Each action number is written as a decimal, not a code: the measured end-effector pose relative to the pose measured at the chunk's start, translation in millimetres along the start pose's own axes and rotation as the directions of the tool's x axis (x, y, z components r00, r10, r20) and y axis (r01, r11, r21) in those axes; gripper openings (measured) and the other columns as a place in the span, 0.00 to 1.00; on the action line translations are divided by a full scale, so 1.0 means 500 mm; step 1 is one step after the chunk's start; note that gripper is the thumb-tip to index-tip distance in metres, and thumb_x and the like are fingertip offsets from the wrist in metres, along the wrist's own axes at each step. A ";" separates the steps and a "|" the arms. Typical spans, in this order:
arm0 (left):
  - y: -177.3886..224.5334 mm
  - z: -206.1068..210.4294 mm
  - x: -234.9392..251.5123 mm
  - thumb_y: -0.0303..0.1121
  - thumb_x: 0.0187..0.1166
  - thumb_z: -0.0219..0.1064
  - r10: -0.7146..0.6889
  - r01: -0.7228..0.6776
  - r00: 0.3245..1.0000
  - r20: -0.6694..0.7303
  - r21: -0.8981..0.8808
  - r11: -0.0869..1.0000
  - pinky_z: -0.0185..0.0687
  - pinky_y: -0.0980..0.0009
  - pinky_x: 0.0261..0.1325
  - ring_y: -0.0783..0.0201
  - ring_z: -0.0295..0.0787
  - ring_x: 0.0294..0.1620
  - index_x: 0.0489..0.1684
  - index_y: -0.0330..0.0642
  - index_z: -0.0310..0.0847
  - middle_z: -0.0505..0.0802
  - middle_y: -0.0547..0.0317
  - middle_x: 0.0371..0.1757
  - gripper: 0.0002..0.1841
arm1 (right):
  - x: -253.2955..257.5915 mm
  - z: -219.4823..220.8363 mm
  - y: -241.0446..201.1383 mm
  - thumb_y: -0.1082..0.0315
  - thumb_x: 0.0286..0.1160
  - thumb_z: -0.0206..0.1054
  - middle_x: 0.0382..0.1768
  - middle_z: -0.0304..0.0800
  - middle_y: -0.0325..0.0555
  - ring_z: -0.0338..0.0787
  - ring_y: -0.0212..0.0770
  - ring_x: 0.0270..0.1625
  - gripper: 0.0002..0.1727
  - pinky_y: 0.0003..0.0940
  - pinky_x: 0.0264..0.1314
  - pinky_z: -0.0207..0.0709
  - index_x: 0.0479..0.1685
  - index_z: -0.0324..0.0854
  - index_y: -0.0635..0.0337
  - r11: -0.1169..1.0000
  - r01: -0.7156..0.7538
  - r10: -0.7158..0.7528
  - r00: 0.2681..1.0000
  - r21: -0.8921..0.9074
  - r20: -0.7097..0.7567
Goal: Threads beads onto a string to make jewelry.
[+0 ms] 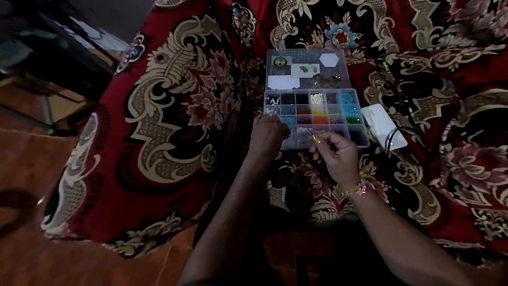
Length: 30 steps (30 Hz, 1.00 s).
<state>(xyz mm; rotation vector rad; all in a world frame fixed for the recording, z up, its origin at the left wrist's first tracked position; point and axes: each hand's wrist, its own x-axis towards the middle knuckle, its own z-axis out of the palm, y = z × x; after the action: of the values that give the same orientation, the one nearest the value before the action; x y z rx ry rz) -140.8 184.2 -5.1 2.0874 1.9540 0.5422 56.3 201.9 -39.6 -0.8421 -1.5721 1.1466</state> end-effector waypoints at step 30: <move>0.027 0.014 0.010 0.25 0.81 0.68 -0.198 0.141 0.980 0.009 -0.736 0.663 0.88 0.67 0.49 0.66 0.90 0.41 0.48 0.36 0.85 0.93 0.56 0.43 0.05 | 0.002 0.001 -0.004 0.73 0.78 0.66 0.37 0.94 0.39 0.87 0.24 0.27 0.08 0.19 0.29 0.85 0.42 0.91 0.65 0.997 0.013 -0.011 1.000 0.073 -0.016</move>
<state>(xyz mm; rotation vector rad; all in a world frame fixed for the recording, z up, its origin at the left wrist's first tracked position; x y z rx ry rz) -125.4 188.5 -5.3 1.3625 1.5394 1.1474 55.5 202.1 -37.6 -0.7909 -1.5116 1.1787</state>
